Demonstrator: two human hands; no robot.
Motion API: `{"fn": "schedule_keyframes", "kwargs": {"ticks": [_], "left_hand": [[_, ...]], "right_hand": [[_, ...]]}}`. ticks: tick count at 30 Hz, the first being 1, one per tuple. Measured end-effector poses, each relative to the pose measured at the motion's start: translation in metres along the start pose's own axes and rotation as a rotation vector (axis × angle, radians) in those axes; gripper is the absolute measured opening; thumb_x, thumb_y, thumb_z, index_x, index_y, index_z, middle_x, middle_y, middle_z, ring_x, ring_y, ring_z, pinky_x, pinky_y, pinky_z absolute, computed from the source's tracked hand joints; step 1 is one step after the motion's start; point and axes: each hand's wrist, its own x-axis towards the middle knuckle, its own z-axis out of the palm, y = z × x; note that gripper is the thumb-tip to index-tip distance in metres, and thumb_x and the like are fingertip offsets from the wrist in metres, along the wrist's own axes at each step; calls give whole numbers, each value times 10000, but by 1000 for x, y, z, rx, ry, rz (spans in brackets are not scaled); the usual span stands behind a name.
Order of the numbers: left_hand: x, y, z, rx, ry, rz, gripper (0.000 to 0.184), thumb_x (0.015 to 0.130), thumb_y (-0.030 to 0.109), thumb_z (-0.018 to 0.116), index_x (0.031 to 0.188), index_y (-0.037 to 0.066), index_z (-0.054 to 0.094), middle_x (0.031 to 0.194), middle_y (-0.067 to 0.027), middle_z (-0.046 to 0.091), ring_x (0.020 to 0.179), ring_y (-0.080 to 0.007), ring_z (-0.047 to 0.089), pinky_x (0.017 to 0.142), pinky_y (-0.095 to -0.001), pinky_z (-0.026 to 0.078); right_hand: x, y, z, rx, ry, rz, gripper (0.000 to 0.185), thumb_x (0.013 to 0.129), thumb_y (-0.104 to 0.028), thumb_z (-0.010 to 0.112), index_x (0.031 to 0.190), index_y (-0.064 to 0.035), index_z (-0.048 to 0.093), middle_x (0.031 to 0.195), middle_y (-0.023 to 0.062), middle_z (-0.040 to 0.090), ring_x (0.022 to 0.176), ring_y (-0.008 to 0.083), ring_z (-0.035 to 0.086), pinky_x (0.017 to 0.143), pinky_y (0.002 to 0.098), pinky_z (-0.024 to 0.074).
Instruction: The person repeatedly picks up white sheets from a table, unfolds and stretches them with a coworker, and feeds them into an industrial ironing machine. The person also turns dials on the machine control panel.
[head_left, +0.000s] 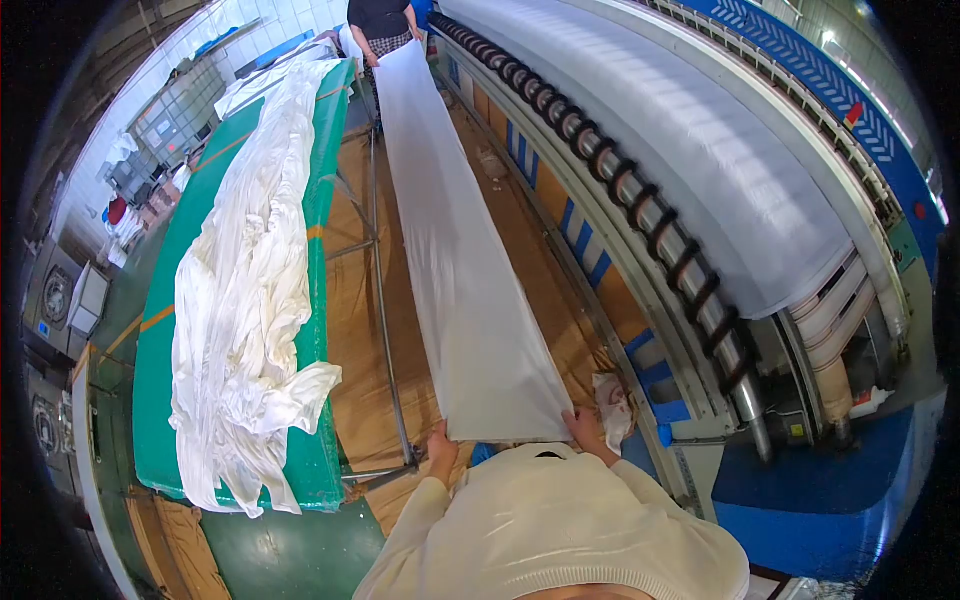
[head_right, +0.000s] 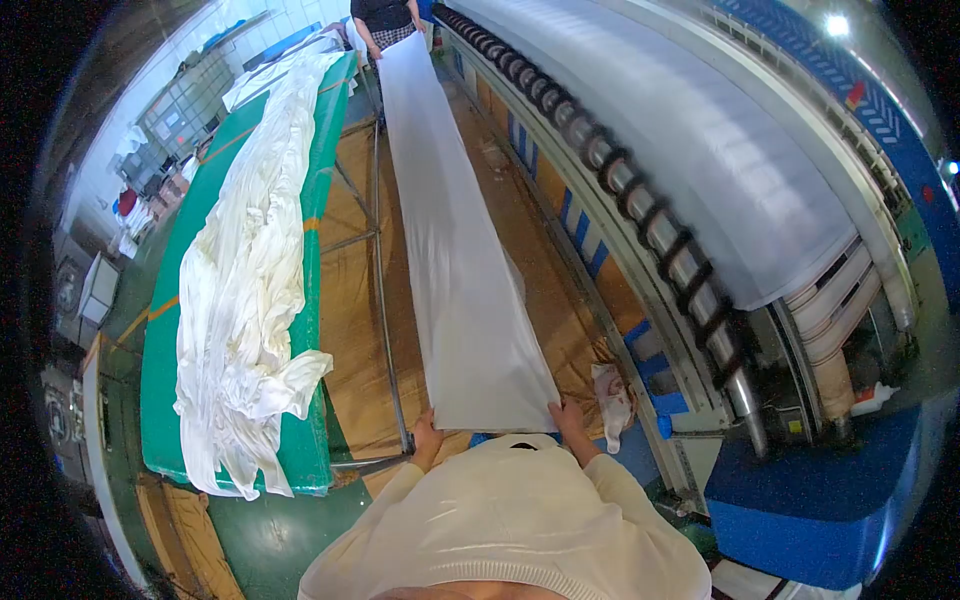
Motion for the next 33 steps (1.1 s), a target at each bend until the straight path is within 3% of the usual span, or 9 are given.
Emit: {"fn": "schedule_keyframes", "kwargs": {"ticks": [6,13,15,18,20,23,26,29,33], "left_hand": [[6,30,0,123,-121,236,550,762,86,611,1294,103,476,1128,-230,597,1017,-413,582,851,-485,487],[0,156,35,29,-379,625,612,794,82,538,1380,22,374,1276,-277,509,1117,-412,540,920,-464,466],[-5,188,53,-87,-262,992,667,808,115,543,1414,-27,302,1333,-283,463,1147,-399,530,951,-451,452],[-27,270,49,-132,-495,882,787,737,54,588,1438,-33,241,1345,-273,448,1193,-408,487,993,-432,425],[-42,312,54,-242,-456,1055,808,746,82,598,1446,-33,213,1352,-283,435,1178,-414,495,986,-433,428],[-72,396,24,-388,-491,1048,761,770,126,605,1432,-20,260,1244,-259,512,1109,-416,526,934,-440,450],[-68,458,-7,-537,-572,1052,585,794,100,565,1358,62,413,1103,-194,586,993,-378,581,861,-430,487],[-40,436,26,-545,-401,1115,469,799,79,544,1266,82,497,1063,-172,602,960,-358,595,838,-419,497],[17,339,52,-462,-255,963,282,798,73,546,1072,65,613,991,-159,617,927,-333,606,800,-404,503]], "right_hand": [[18,-92,-76,101,278,-206,285,872,-281,626,895,2,611,737,139,636,658,261,594,622,362,470],[-26,-251,-238,351,269,-581,130,899,-122,608,837,-17,563,704,-31,500,604,30,408,529,218,350],[-37,-257,-282,246,377,-851,100,881,-101,612,836,-23,570,721,-35,508,616,22,410,525,207,347],[-56,-237,-366,154,595,-720,57,826,-73,641,820,-24,613,716,-36,565,629,39,473,511,213,359],[-49,-209,-425,91,924,-824,63,854,-72,646,873,-14,630,746,-34,583,669,42,493,589,191,399],[-38,-161,-533,-100,1004,-545,135,913,-149,638,906,-15,625,779,-26,597,698,51,489,615,224,420],[-16,-154,-616,-564,1118,-340,270,945,-309,580,933,-41,614,783,108,626,686,210,582,626,343,457],[35,-119,-680,-802,1044,-178,361,962,-423,489,981,-75,580,852,180,627,761,397,595,651,487,449],[92,-102,-671,-1091,1037,64,374,948,-416,474,990,-55,564,951,193,635,901,405,594,714,508,470]]}}
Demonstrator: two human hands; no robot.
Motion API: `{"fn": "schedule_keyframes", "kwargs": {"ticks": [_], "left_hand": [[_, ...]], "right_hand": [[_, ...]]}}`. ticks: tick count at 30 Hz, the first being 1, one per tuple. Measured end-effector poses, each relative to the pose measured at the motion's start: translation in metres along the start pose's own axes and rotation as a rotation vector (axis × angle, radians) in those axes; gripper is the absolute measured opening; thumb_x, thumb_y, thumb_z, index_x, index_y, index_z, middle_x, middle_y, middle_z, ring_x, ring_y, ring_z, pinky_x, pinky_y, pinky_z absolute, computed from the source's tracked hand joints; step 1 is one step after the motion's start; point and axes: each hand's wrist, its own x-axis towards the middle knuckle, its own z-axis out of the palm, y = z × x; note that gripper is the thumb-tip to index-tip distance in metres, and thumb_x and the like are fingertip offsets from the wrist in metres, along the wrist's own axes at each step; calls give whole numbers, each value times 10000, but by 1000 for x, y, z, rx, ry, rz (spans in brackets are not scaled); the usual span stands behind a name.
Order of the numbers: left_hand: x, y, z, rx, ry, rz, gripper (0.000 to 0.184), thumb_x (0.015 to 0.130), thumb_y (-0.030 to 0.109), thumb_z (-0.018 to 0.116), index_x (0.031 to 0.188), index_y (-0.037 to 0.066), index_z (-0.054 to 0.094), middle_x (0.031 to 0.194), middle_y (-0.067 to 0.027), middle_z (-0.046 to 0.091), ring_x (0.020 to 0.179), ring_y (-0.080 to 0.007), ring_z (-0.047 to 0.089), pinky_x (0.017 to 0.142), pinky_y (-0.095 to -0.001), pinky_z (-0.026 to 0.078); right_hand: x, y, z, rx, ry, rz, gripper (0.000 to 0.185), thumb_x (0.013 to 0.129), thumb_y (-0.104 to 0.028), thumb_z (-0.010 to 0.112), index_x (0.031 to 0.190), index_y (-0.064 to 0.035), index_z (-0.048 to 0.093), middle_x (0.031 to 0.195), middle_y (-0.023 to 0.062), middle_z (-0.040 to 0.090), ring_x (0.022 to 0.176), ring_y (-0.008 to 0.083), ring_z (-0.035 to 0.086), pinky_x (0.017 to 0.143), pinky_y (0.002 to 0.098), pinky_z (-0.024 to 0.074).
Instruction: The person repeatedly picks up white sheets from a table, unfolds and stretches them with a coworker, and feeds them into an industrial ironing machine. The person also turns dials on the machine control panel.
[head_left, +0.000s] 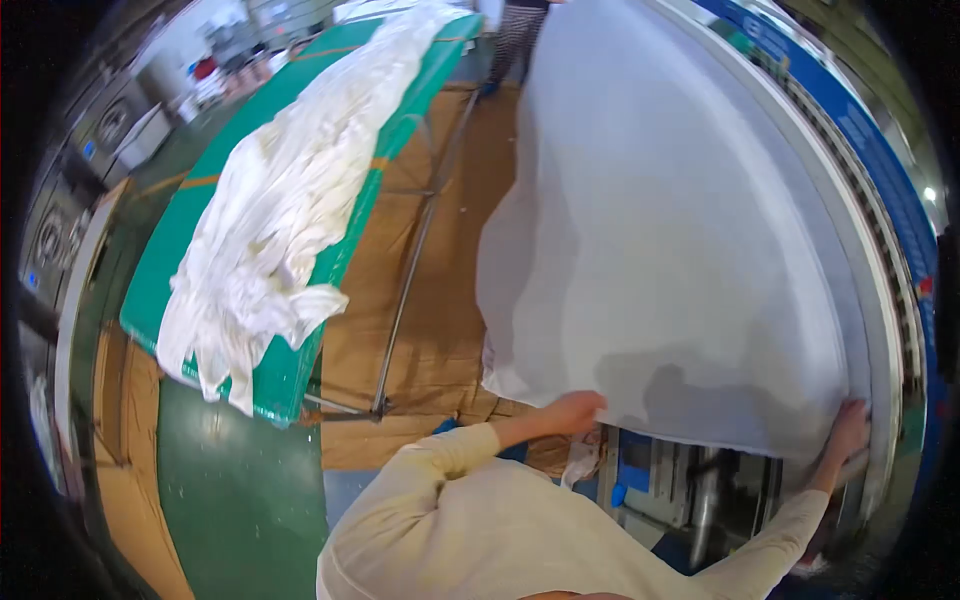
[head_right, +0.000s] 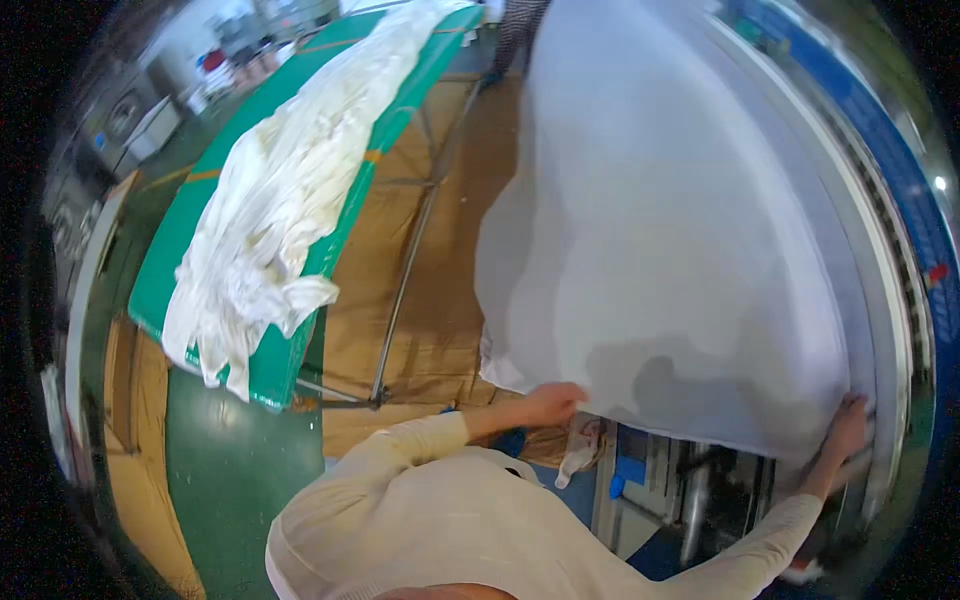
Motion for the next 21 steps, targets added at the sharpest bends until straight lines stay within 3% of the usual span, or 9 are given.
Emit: {"fn": "schedule_keyframes", "kwargs": {"ticks": [4,5,8,10,13,15,17,19,21], "left_hand": [[-121,-45,-95,268,70,-628,332,841,122,641,1159,42,592,896,-113,651,756,-197,620,692,-351,527],[-170,-93,-96,-78,213,-827,322,861,144,639,1164,41,601,902,-112,664,766,-167,623,679,-336,531],[-247,-71,-176,306,558,-926,227,835,107,623,1053,50,652,705,-65,631,615,-97,574,557,-281,490],[-313,-107,-215,428,807,-941,166,823,116,601,972,78,663,688,-105,612,581,-201,579,519,-343,463],[-325,-76,-291,603,1103,-933,160,810,105,592,943,82,678,714,-148,629,609,-275,608,540,-377,462],[-329,-75,-346,615,1206,-802,177,803,73,593,961,53,670,669,-130,612,591,-267,590,556,-371,464],[-311,-62,-404,667,1216,-855,242,793,53,597,1028,31,650,684,-115,611,586,-263,580,572,-359,476],[-314,-90,-465,723,1216,-837,303,790,69,610,1092,36,621,761,-131,619,669,-272,592,628,-367,484],[-309,-113,-525,782,1230,-799,371,788,86,623,1155,41,591,837,-147,626,753,-282,604,685,-374,492]], "right_hand": [[19,1,23,102,15,-36,386,942,-406,465,1130,-90,581,1090,185,632,1009,363,598,791,457,494],[19,-3,2,10,-57,10,416,942,-414,457,1186,-101,581,1131,175,632,1038,342,602,807,438,498],[39,-9,-12,-196,-39,79,401,921,-359,531,1228,-104,557,1150,159,630,1048,331,601,823,453,493],[42,-29,-15,-298,-27,111,409,910,-332,568,1249,-105,546,1160,151,629,1053,325,601,831,461,491],[22,-86,-9,347,353,-237,358,900,-216,594,1218,-52,570,1114,133,631,1042,288,604,830,416,510],[-16,-143,10,992,311,-429,236,898,-144,622,1097,-18,637,1043,151,668,969,288,639,857,392,504],[-83,-216,-2,1535,-54,-121,201,888,-131,635,1035,4,650,971,133,666,916,255,636,865,360,500],[-154,-289,-64,928,-180,-488,158,894,-118,614,965,18,649,918,99,651,855,234,621,849,341,502],[-233,-340,-1,1496,-357,-184,126,898,-108,586,900,6,640,895,82,638,827,217,609,799,333,500]]}}
